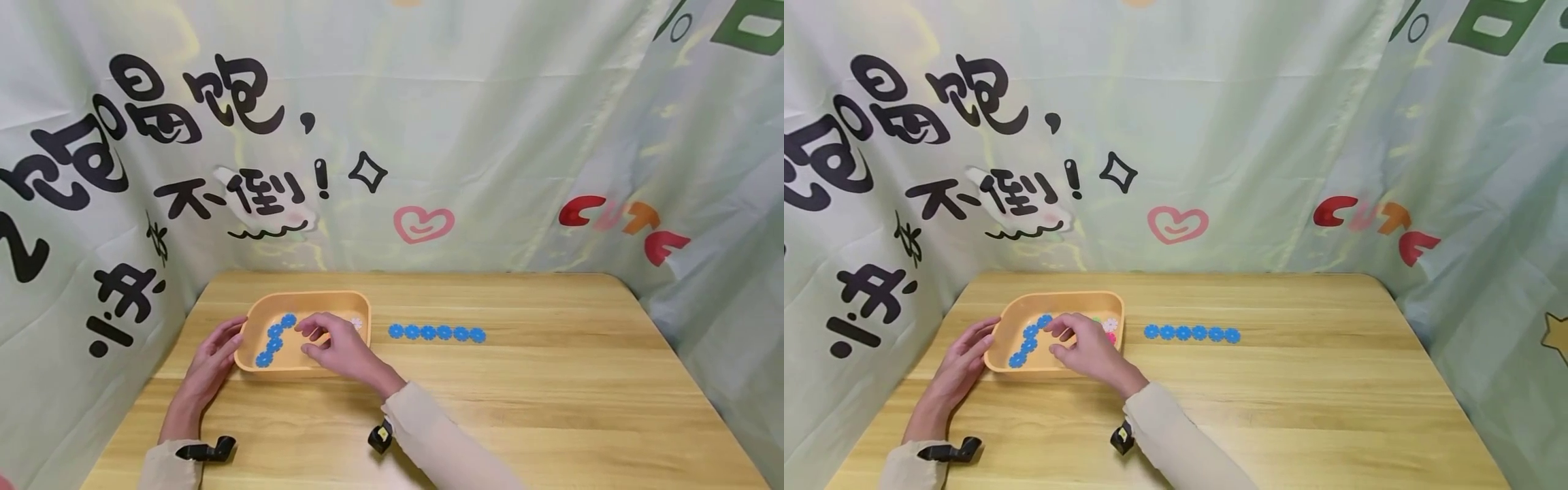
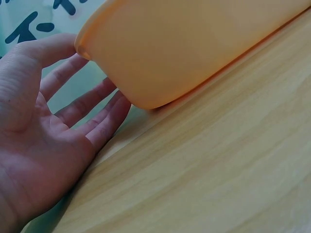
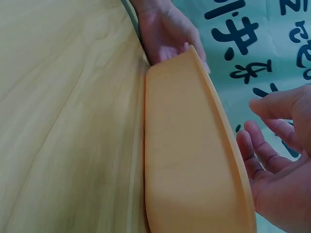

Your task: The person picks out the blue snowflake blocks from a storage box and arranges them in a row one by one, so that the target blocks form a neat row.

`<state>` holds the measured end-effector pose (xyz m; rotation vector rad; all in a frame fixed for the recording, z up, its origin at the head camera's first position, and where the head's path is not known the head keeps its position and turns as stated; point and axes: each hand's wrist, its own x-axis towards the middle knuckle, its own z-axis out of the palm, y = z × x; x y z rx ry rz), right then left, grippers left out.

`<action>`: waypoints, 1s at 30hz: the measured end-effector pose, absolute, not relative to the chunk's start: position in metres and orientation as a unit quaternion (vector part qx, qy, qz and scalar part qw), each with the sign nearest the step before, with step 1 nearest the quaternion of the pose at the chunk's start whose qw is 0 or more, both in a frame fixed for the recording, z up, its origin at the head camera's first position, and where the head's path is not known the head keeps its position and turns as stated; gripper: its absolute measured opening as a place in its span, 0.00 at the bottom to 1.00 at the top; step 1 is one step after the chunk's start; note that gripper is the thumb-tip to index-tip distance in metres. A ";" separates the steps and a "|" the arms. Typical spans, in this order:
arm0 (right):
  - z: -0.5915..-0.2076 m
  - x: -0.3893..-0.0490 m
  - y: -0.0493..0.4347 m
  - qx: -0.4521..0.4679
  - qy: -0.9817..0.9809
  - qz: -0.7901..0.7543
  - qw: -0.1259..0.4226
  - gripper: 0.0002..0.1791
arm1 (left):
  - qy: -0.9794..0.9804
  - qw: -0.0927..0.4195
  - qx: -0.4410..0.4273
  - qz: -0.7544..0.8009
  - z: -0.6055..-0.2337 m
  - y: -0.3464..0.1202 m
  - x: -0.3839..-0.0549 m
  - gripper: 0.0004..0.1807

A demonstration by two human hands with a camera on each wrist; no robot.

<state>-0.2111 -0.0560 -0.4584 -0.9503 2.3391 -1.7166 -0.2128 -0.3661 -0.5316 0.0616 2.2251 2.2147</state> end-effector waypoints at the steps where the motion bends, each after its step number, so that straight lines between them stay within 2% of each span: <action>1: -0.459 -0.212 -0.061 -0.310 0.766 -0.561 0.050 0.14 | 0.709 0.002 0.016 0.705 -0.532 -0.366 -0.212 0.25; 9: -0.464 -0.226 -0.092 -0.303 0.757 -0.566 0.117 0.13 | 0.706 0.003 0.020 0.708 -0.529 -0.368 -0.209 0.27; 16: -0.469 -0.241 -0.109 -0.316 0.784 -0.520 0.124 0.13 | 0.706 0.002 0.028 0.708 -0.528 -0.367 -0.209 0.26; 21: -0.474 -0.249 -0.120 -0.324 0.796 -0.489 0.147 0.15 | 0.700 0.002 0.033 0.713 -0.530 -0.369 -0.208 0.24; 30: -0.482 -0.256 -0.135 -0.343 0.829 -0.410 0.165 0.12 | 0.700 0.006 0.030 0.713 -0.530 -0.366 -0.209 0.24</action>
